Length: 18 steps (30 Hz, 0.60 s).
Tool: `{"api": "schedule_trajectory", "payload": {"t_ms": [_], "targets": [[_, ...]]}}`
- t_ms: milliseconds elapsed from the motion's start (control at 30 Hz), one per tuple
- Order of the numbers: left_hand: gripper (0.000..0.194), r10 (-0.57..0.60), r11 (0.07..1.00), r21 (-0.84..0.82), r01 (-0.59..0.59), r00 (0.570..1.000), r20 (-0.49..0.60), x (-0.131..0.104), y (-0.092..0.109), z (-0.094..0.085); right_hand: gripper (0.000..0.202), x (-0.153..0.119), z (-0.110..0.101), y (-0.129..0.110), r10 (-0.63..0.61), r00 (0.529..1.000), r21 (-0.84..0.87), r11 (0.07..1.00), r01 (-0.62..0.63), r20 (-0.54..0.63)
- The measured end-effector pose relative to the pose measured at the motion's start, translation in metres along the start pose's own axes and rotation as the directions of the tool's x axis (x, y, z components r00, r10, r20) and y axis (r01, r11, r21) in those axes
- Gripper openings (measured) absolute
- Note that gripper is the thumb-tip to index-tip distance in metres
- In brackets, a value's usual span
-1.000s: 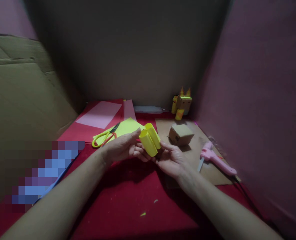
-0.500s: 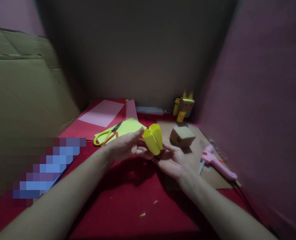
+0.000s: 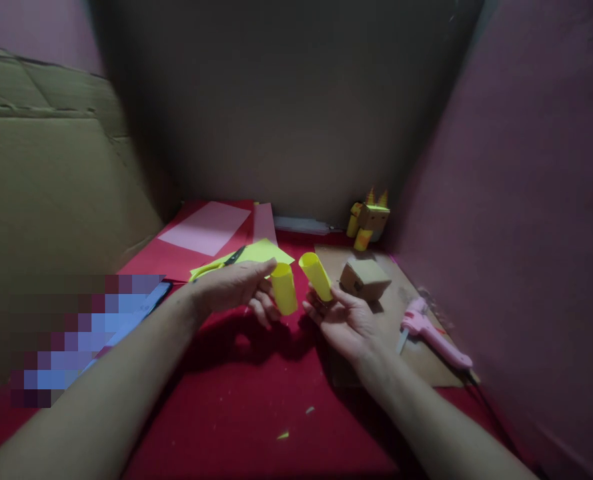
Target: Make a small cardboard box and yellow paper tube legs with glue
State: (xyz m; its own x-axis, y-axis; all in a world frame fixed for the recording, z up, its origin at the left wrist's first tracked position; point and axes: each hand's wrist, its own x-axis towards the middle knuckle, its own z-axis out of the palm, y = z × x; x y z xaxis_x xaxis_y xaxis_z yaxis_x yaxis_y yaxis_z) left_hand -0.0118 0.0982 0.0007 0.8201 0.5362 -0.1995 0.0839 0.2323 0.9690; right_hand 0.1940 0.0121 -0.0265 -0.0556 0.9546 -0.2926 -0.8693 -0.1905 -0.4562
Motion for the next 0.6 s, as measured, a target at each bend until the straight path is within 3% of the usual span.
{"api": "schedule_trajectory", "payload": {"t_ms": [100,233,467,600], "targets": [[0.064,-0.115,0.983,0.12,0.139,0.975,-0.188,-0.002,-0.001,-0.012,0.018,-0.001,0.0,0.0,-0.046,0.998,-0.021,0.999,0.047,0.032],[0.068,-0.056,0.97,0.189,0.153,0.897,-0.439,-0.003,0.002,-0.015,0.011,-0.004,0.005,0.001,-0.11,0.993,-0.074,0.991,0.113,0.04],[0.078,-0.068,0.971,0.157,0.18,0.838,-0.542,0.004,-0.003,-0.02,0.012,-0.008,0.01,0.0,-0.156,0.984,-0.132,0.977,0.166,0.08],[0.078,-0.025,0.98,0.146,0.136,0.811,-0.584,0.013,-0.007,-0.015,0.014,-0.008,0.009,-0.001,-0.143,0.986,-0.139,0.978,0.154,0.085]]}}
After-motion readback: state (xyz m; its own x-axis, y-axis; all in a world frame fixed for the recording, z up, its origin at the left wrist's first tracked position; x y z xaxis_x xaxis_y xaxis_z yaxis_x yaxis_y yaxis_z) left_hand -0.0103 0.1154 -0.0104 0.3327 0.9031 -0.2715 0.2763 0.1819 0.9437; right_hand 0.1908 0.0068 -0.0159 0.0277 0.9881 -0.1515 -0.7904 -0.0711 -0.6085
